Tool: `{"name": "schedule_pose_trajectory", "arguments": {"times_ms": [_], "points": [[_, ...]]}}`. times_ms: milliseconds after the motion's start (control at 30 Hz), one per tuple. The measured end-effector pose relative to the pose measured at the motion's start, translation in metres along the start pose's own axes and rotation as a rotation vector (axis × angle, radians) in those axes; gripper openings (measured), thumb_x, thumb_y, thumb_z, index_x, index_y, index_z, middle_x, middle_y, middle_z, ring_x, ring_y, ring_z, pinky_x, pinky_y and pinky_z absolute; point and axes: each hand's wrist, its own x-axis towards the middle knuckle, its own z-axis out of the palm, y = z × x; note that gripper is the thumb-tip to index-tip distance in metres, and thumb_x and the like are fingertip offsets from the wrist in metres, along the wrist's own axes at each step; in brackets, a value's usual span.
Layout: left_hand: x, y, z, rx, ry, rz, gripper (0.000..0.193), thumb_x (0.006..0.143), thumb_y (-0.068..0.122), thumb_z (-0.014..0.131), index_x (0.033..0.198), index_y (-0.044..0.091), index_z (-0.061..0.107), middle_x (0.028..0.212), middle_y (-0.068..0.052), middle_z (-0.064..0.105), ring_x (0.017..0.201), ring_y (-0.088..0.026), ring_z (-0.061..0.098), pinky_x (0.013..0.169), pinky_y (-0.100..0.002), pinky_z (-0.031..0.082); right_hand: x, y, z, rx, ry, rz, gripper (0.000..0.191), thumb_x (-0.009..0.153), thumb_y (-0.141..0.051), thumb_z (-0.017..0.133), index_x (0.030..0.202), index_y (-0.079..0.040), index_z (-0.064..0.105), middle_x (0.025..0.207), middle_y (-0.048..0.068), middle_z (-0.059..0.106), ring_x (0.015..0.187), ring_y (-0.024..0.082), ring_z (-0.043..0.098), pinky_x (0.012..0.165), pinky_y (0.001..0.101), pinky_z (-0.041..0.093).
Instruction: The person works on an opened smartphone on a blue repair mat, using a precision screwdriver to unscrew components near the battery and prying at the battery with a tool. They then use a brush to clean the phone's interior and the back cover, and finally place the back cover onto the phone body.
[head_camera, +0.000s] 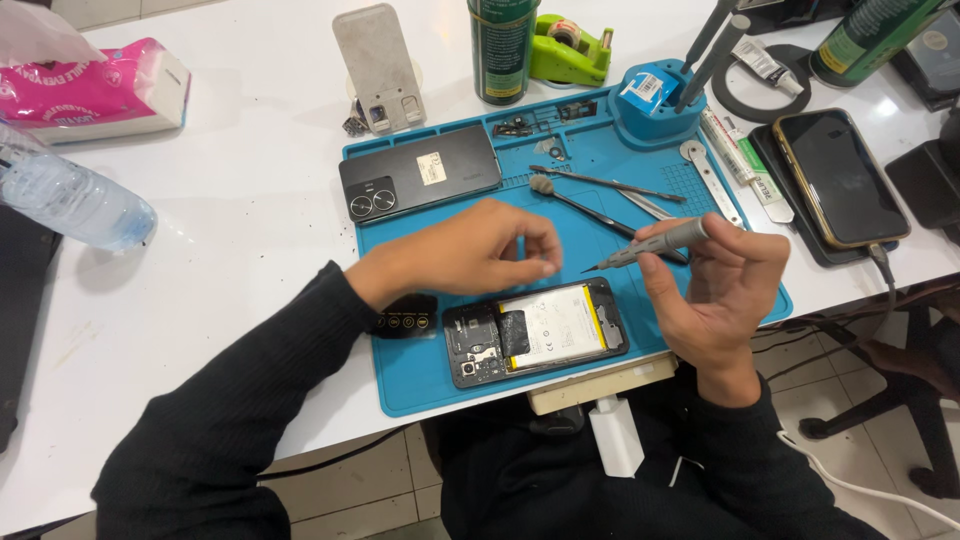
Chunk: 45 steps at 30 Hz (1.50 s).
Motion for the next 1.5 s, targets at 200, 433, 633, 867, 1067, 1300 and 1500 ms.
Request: {"name": "schedule_pose_trajectory", "arguments": {"times_ms": [200, 433, 633, 867, 1067, 1300, 1500], "points": [[0.008, -0.02, 0.018, -0.508, 0.082, -0.124, 0.025, 0.101, 0.028, 0.064, 0.102, 0.004, 0.071, 0.087, 0.001, 0.066, 0.065, -0.006, 0.056, 0.056, -0.022, 0.048, 0.0, -0.006, 0.001, 0.077, 0.081, -0.039, 0.051, 0.108, 0.008, 0.065, 0.132, -0.016, 0.027, 0.108, 0.023, 0.068, 0.099, 0.029, 0.075, 0.095, 0.04, 0.066], [0.009, -0.034, 0.022, -0.592, 0.077, -0.085, 0.029, 0.104, 0.032, 0.064, 0.103, 0.004, 0.073, 0.083, 0.001, 0.066, 0.07, -0.005, 0.056, 0.06, -0.022, 0.048, -0.001, -0.018, 0.005, 0.031, 0.152, -0.033, 0.052, 0.104, 0.006, 0.065, 0.128, -0.016, 0.025, 0.106, 0.026, 0.065, 0.097, 0.03, 0.075, 0.092, 0.0418, 0.066], [0.009, -0.038, 0.022, -0.627, 0.057, -0.08, 0.031, 0.104, 0.034, 0.063, 0.102, 0.005, 0.072, 0.083, 0.001, 0.067, 0.075, -0.005, 0.058, 0.062, -0.022, 0.048, -0.003, -0.02, 0.011, -0.001, 0.19, -0.059, 0.052, 0.105, 0.005, 0.066, 0.126, -0.014, 0.022, 0.112, 0.028, 0.061, 0.099, 0.032, 0.074, 0.093, 0.0433, 0.065], [0.009, -0.039, 0.023, -0.619, 0.05, -0.058, 0.03, 0.103, 0.033, 0.063, 0.102, 0.005, 0.073, 0.091, 0.0, 0.071, 0.079, -0.006, 0.061, 0.064, -0.023, 0.049, -0.002, -0.018, 0.013, -0.024, 0.2, -0.072, 0.05, 0.106, 0.004, 0.064, 0.125, -0.014, 0.022, 0.111, 0.028, 0.063, 0.099, 0.031, 0.074, 0.09, 0.0401, 0.068], [0.01, -0.038, 0.024, -0.608, 0.048, -0.058, 0.03, 0.103, 0.033, 0.062, 0.102, 0.005, 0.072, 0.094, 0.001, 0.072, 0.08, -0.006, 0.063, 0.065, -0.023, 0.049, -0.002, -0.017, 0.014, -0.003, 0.184, -0.057, 0.05, 0.108, 0.005, 0.065, 0.123, -0.014, 0.022, 0.111, 0.027, 0.065, 0.1, 0.031, 0.075, 0.091, 0.039, 0.068], [0.01, -0.037, 0.024, -0.597, 0.047, -0.065, 0.029, 0.104, 0.032, 0.062, 0.102, 0.005, 0.072, 0.092, 0.001, 0.071, 0.08, -0.006, 0.063, 0.066, -0.023, 0.05, 0.001, -0.019, 0.014, -0.017, 0.177, -0.078, 0.05, 0.106, 0.005, 0.064, 0.125, -0.014, 0.022, 0.109, 0.027, 0.064, 0.097, 0.031, 0.074, 0.091, 0.0396, 0.067], [0.01, -0.039, 0.023, -0.604, 0.043, -0.068, 0.029, 0.104, 0.032, 0.062, 0.101, 0.005, 0.072, 0.092, 0.001, 0.071, 0.081, -0.006, 0.062, 0.066, -0.023, 0.05, -0.001, -0.016, 0.013, -0.009, 0.171, -0.066, 0.049, 0.108, 0.006, 0.064, 0.124, -0.014, 0.022, 0.111, 0.026, 0.065, 0.099, 0.031, 0.075, 0.092, 0.0392, 0.068]]}}
